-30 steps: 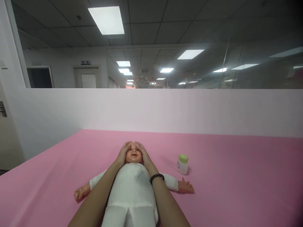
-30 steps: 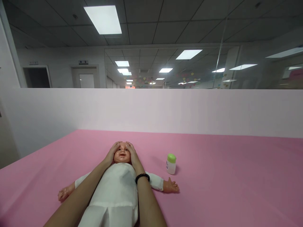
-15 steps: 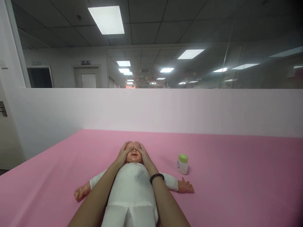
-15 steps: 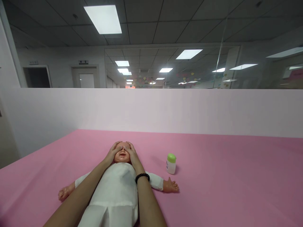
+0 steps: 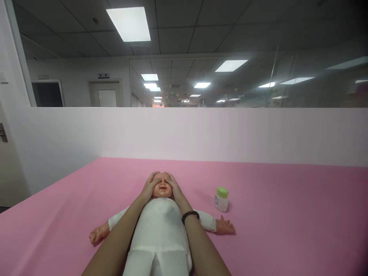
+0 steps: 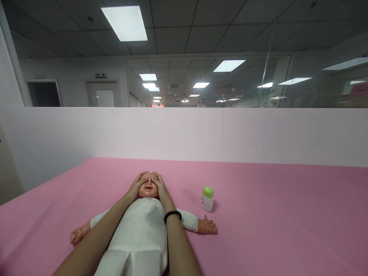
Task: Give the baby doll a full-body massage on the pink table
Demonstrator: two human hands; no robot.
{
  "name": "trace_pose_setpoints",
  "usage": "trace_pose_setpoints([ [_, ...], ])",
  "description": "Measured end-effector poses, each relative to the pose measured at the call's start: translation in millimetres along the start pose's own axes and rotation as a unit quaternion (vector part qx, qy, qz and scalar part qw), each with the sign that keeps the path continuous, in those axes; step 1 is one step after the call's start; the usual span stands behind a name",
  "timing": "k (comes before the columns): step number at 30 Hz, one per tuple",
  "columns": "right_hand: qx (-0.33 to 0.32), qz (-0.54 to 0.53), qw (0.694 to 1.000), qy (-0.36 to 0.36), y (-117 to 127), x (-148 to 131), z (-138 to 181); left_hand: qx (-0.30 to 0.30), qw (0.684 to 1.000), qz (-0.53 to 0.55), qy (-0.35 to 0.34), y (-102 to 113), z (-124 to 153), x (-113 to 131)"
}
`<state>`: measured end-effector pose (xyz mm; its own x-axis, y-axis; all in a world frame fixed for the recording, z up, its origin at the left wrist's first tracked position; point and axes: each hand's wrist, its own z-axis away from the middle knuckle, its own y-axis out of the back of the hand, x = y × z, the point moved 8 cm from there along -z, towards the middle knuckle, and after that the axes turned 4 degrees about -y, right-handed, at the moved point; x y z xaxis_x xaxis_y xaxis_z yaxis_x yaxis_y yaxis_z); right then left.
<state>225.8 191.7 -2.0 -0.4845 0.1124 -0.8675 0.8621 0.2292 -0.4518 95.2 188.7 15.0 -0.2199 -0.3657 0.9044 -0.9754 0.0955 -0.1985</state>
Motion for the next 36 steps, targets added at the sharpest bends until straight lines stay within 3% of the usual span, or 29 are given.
trace_pose_setpoints([
  [17,0.032,-0.072,0.997,-0.02,0.6,2.0,-3.5,0.021,0.999,0.049,-0.003,-2.0,-4.7,-3.3],
  [36,-0.002,0.008,1.0,-0.011,-1.6,-2.4,5.3,-0.003,1.0,0.011,-0.006,-3.1,4.0,6.6],
])
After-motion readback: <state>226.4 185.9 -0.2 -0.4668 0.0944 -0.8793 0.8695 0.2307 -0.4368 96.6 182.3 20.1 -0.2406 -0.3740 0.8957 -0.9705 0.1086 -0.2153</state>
